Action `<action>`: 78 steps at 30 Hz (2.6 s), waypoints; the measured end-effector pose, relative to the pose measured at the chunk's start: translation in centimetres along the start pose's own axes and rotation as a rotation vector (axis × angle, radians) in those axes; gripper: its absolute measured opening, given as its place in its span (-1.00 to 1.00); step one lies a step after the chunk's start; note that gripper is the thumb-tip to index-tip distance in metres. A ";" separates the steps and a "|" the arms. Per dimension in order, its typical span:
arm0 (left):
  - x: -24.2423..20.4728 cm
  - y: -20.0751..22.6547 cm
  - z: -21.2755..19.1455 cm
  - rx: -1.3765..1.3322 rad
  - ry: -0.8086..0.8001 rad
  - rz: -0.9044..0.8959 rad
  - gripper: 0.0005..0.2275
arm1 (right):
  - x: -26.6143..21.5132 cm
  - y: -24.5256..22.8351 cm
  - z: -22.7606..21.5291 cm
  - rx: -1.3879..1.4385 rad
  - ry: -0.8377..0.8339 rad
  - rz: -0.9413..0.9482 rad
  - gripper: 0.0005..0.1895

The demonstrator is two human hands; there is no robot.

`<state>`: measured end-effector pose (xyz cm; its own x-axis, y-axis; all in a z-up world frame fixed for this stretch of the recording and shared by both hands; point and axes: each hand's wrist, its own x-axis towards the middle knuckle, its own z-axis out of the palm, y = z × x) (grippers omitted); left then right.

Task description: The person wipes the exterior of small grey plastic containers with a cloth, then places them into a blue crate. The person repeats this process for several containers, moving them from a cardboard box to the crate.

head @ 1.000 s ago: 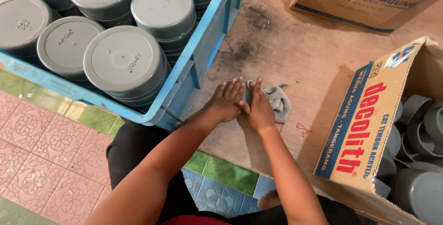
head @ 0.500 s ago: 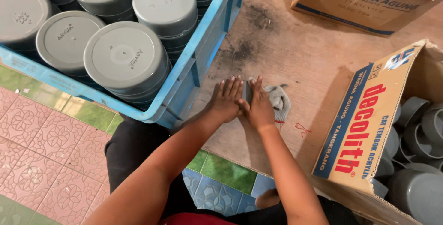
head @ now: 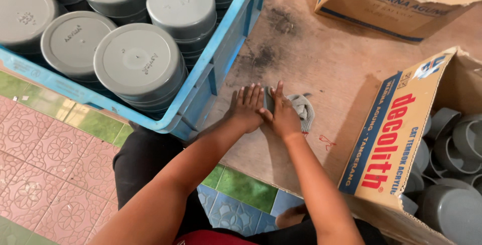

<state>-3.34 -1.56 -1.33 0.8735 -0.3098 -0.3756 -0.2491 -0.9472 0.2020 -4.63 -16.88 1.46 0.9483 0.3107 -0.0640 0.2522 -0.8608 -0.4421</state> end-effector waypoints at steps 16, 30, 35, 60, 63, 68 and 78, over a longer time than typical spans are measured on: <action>-1.0 -0.1 -0.4 -0.056 0.027 0.049 -0.14 | -4.2 -1.1 2.4 0.080 0.087 0.030 0.17; -1.5 0.5 -1.7 0.051 -0.023 -0.005 -0.25 | 2.2 -0.4 0.8 0.095 0.049 0.032 0.10; -1.6 0.0 -1.1 -0.008 0.050 0.036 -0.28 | -1.5 -1.2 2.0 0.112 0.127 0.041 0.03; -0.3 -2.7 1.0 0.080 0.367 0.372 -0.24 | -2.8 -2.1 0.4 0.087 0.041 0.037 0.17; -0.3 -2.2 0.9 0.017 0.260 0.302 -0.14 | 0.1 0.0 0.7 0.105 0.059 0.052 0.12; -0.9 -1.1 -0.5 -0.105 0.169 0.131 -0.03 | -1.5 -0.8 1.2 0.081 0.086 0.039 0.11; 0.5 -0.1 0.5 -0.060 0.113 -0.037 0.18 | -3.3 -0.3 1.0 0.145 0.026 -0.032 0.14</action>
<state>-3.12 -1.68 -2.01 0.9239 -0.2599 -0.2807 -0.1929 -0.9501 0.2450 -8.08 -17.26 0.95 0.9454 0.3250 -0.0252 0.2540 -0.7829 -0.5679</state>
